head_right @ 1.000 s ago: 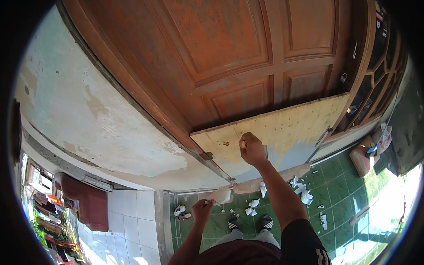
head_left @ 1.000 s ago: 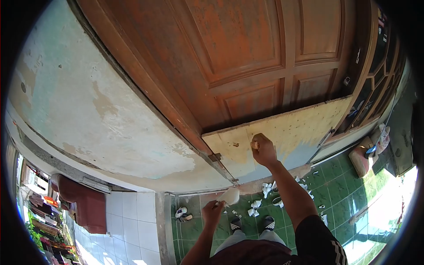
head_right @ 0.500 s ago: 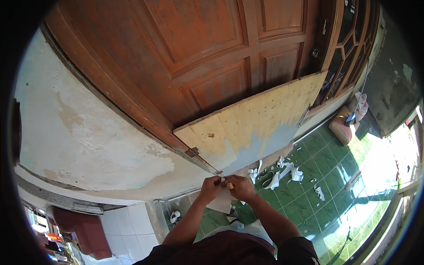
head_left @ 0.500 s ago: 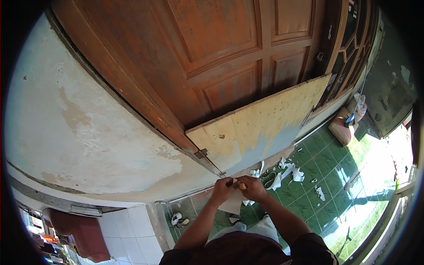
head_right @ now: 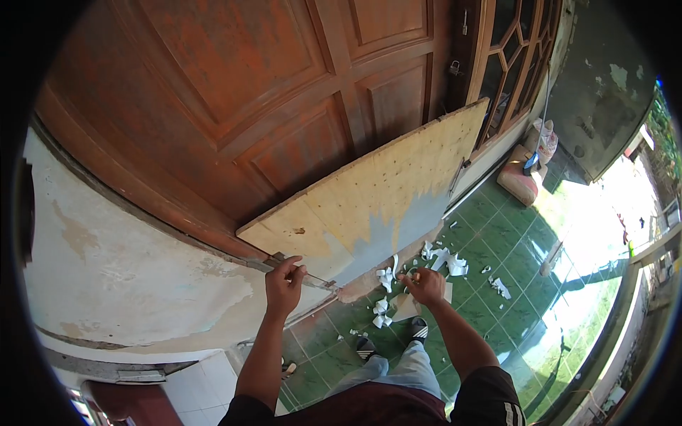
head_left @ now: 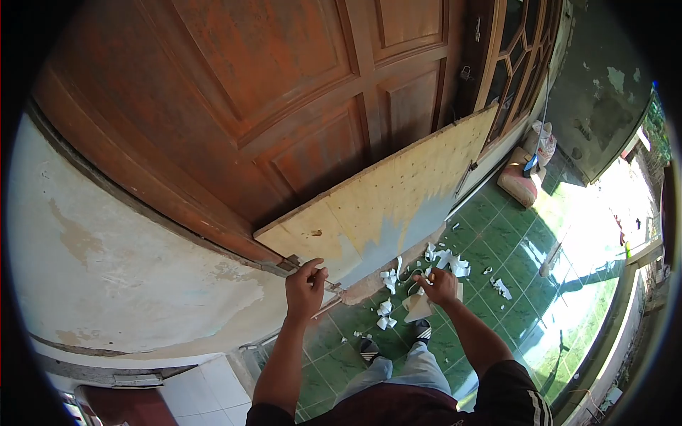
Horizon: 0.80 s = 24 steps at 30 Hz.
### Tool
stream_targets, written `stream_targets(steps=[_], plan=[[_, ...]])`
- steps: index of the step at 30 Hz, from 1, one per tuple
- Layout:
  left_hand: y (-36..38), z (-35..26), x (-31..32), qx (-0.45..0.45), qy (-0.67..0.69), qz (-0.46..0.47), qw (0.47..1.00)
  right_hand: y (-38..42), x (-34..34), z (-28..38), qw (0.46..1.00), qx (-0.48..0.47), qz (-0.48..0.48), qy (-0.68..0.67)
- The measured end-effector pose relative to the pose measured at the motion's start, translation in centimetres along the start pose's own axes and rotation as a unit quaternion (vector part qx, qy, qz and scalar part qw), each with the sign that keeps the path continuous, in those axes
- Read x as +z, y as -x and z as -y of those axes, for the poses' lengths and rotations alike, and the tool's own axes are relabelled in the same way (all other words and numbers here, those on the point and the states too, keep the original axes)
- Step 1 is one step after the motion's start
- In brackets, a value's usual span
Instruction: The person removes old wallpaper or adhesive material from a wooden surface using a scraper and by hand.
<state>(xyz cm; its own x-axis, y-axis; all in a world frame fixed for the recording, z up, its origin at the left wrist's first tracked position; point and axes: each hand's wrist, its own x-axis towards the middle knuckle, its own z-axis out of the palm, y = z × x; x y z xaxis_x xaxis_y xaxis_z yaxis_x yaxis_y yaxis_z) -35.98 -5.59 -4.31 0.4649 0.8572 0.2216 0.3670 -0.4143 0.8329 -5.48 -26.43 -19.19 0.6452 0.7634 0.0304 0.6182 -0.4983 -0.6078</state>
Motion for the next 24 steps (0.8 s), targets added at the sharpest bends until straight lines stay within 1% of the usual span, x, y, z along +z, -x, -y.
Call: stream_targets(steps=[2,3,6,7,10,11,13,14,16,18,19,20,21,22,23,24], plan=[[-1.2,-0.8,0.2,-0.022,0.031,0.021,0.999,-1.6,1.6,-4.7,0.998,0.027,-0.050,0.036],[-1.5,0.3,1.5,0.018,0.047,-0.008,0.999,-2.4,1.6,-6.5,0.997,0.028,-0.046,0.055],[-0.9,-3.3,2.8,-0.040,-0.069,0.062,0.995,-4.1,3.0,-13.4,0.996,0.027,-0.065,0.063],[-0.4,-2.7,4.1,-0.025,-0.078,0.062,0.995,-4.4,3.0,-15.0,0.998,0.026,-0.061,-0.005],[1.4,-1.7,8.9,-0.009,-0.079,0.058,0.995,-6.1,2.7,-19.5,0.992,0.103,0.038,0.070],[1.7,-1.8,10.8,0.021,-0.054,0.068,0.996,-6.0,4.6,-23.5,0.995,0.001,-0.068,0.078],[2.0,-2.5,14.4,0.080,-0.004,0.089,0.993,-6.8,3.7,-25.3,0.990,0.017,-0.018,0.136],[1.8,-2.9,15.7,0.123,-0.033,0.103,0.986,-7.0,3.2,-26.0,0.986,0.025,0.007,0.165],[1.2,-4.5,17.8,0.205,-0.090,0.130,0.966,-7.2,2.0,-26.7,0.982,0.083,0.019,0.168],[1.0,-5.0,19.3,0.164,-0.096,0.166,0.967,-7.8,1.4,-26.9,0.975,0.137,0.033,0.172],[1.0,-5.0,20.0,0.145,-0.089,0.175,0.970,-8.2,1.7,-28.9,0.980,0.136,0.068,0.130],[1.0,-5.1,20.6,0.127,-0.082,0.182,0.972,-8.4,2.2,-30.8,0.984,0.122,0.029,0.128],[0.4,-5.9,20.6,0.148,-0.110,0.163,0.969,-8.2,3.6,-33.3,0.986,0.109,-0.008,0.125],[-0.1,-7.1,20.3,0.094,-0.130,0.170,0.972,-8.0,4.3,-35.3,0.987,0.096,-0.045,0.122],[-0.6,-8.5,19.9,0.040,-0.149,0.176,0.972,-8.0,4.4,-36.5,0.989,0.062,-0.041,0.129],[-1.7,-8.7,19.2,-0.016,-0.165,0.184,0.969,-8.6,4.1,-35.3,0.989,0.080,-0.002,0.125]])
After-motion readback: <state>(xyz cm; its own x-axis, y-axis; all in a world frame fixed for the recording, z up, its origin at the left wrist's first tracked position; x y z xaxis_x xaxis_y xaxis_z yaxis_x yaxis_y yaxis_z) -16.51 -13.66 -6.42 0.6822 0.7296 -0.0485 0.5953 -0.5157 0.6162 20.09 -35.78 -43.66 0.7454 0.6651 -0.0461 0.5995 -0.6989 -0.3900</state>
